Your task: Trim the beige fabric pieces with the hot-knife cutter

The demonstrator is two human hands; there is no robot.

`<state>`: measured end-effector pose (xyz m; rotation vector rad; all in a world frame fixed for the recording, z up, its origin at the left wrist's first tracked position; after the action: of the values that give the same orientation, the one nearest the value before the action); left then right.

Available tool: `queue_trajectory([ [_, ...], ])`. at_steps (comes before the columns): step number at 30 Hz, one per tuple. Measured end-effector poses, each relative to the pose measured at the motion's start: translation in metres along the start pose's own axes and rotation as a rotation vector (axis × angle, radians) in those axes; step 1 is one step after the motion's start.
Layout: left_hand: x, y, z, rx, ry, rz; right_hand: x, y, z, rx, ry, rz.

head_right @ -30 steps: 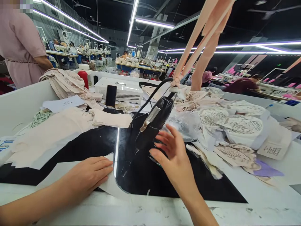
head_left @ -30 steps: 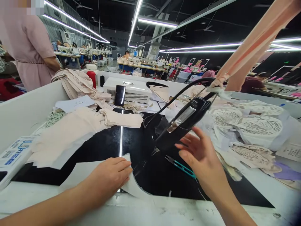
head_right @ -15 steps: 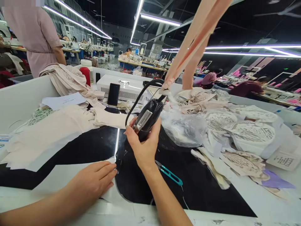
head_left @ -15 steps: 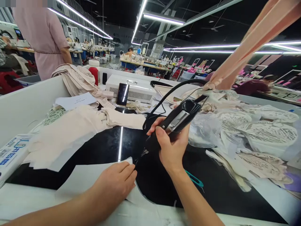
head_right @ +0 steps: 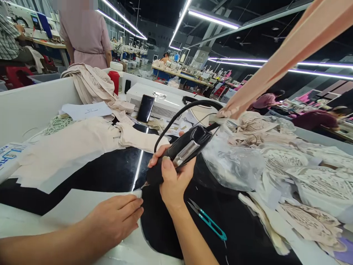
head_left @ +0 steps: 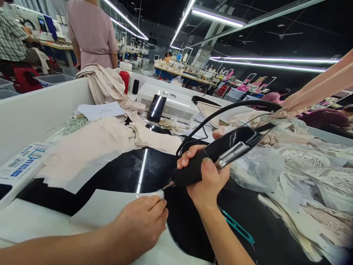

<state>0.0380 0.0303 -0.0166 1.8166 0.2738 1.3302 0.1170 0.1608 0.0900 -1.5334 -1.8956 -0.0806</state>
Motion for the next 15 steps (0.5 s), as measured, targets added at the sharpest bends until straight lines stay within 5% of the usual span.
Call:
queue_trajectory([
  [5, 0.002, 0.004, -0.001, -0.016, 0.001, 0.043, 0.001, -0.002, -0.005, 0.025, -0.015, -0.003],
  [11, 0.006, 0.006, -0.001, 0.007, -0.059, -0.103, -0.002, -0.002, -0.006, 0.024, -0.025, -0.028],
  [15, 0.01, 0.012, -0.002, 0.069, -0.024, -0.077, -0.003, -0.001, -0.004, 0.047, -0.02, -0.016],
])
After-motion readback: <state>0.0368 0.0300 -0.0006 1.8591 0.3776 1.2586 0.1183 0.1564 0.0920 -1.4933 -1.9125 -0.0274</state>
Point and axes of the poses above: each hand's wrist, its own x-axis towards the middle knuckle, its own y-axis out of the back of the hand, z = x × y, the point moved 4 cm from there along x, towards the middle knuckle, and after that the axes turned 5 degrees about z, right-handed, at the moved point
